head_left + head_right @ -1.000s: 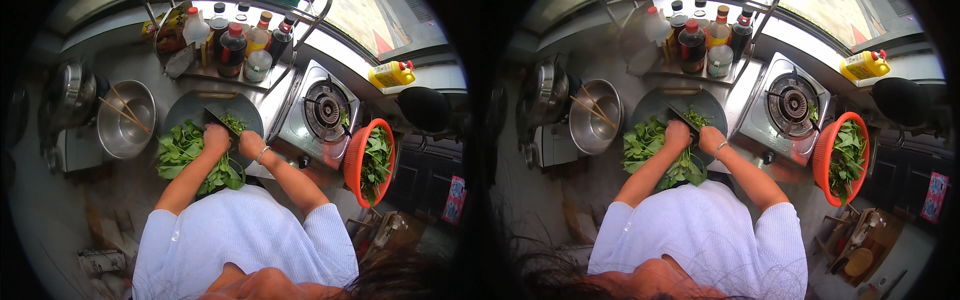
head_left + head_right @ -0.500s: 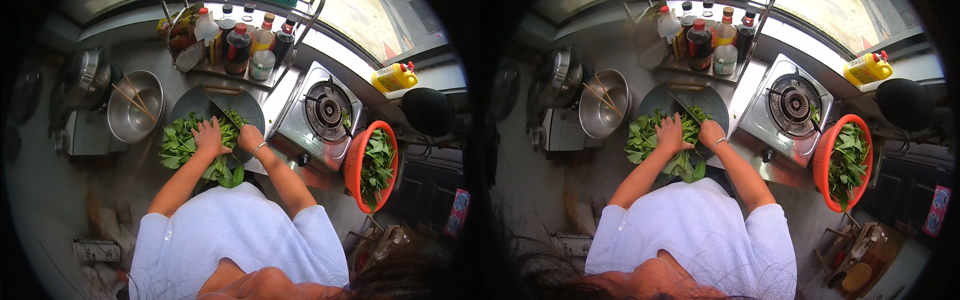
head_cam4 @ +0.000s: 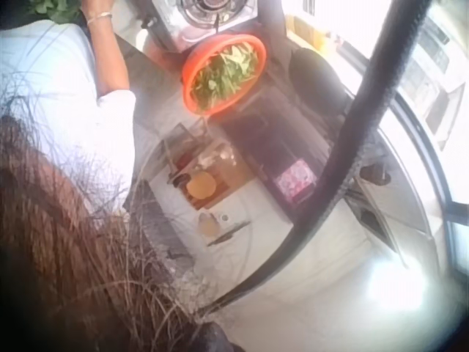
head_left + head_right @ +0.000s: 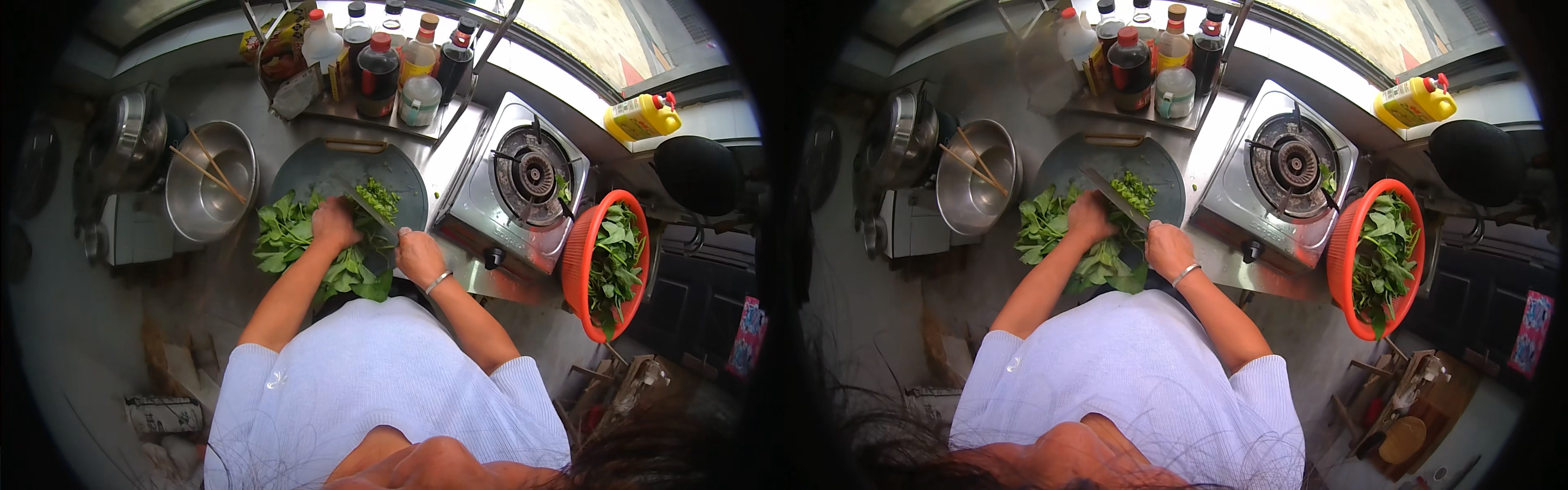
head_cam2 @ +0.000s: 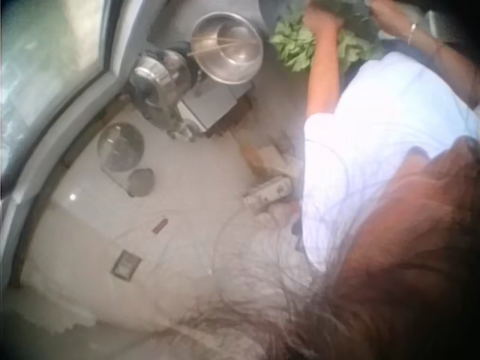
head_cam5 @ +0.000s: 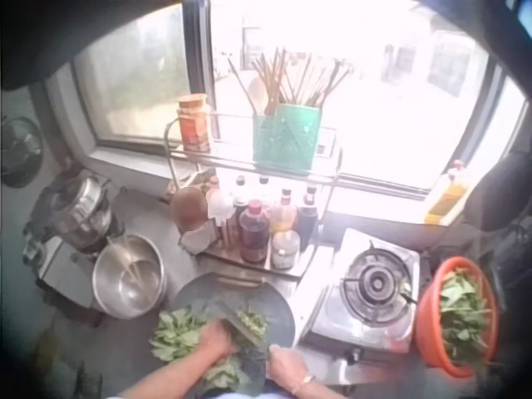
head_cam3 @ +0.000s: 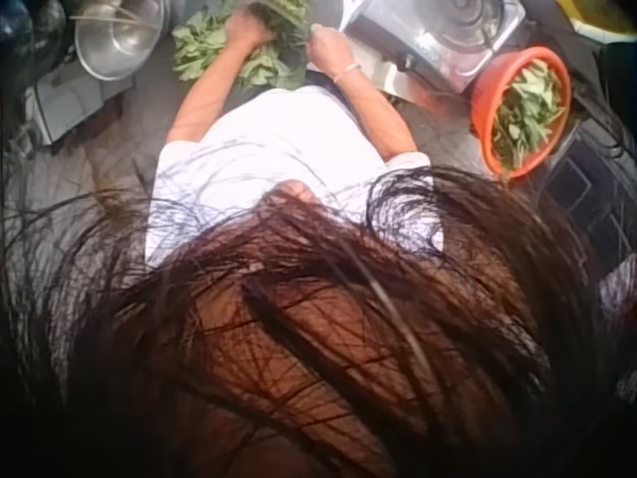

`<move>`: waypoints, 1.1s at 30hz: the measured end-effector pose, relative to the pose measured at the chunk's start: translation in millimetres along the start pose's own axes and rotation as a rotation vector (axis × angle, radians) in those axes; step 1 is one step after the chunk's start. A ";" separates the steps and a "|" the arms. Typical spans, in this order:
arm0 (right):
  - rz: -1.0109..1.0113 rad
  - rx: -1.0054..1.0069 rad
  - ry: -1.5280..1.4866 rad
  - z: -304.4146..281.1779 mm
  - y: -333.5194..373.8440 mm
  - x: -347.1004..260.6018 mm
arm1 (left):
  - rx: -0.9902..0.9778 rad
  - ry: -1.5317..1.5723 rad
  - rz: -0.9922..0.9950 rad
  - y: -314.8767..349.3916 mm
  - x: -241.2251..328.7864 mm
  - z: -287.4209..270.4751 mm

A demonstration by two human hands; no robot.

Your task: The person chops leafy green vegetables on a cutting board using a knife, then transfers the chopped greens into a metal bowl. The person repeats this process with additional greens from a red colander.

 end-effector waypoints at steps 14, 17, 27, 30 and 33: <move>-0.083 -0.135 -0.030 43.0 -57.1 6.8 | 0.096 -0.120 0.079 0.2 5.2 2.5; -0.035 -0.224 0.031 60.2 -64.1 8.8 | 0.150 -0.085 0.083 4.6 5.6 -0.2; -0.095 0.024 -0.053 27.8 -47.5 8.8 | 0.217 -0.020 0.089 -0.4 -2.4 0.7; -0.059 -0.014 -0.001 -2.2 -18.7 -7.3 | 0.144 -0.036 0.070 -0.7 -3.3 7.5; -0.041 -0.053 -0.001 -7.0 -1.4 -10.6 | 0.087 -0.024 0.065 -1.8 -3.0 6.8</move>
Point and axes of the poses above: each hand's wrist, its own y-axis away from the middle knuckle, its own z-axis out of the palm, x = y × z, the point moved 7 cm from there along -y, towards the middle knuckle, and after that the axes turned 10 degrees about x, right-handed, at the moved point
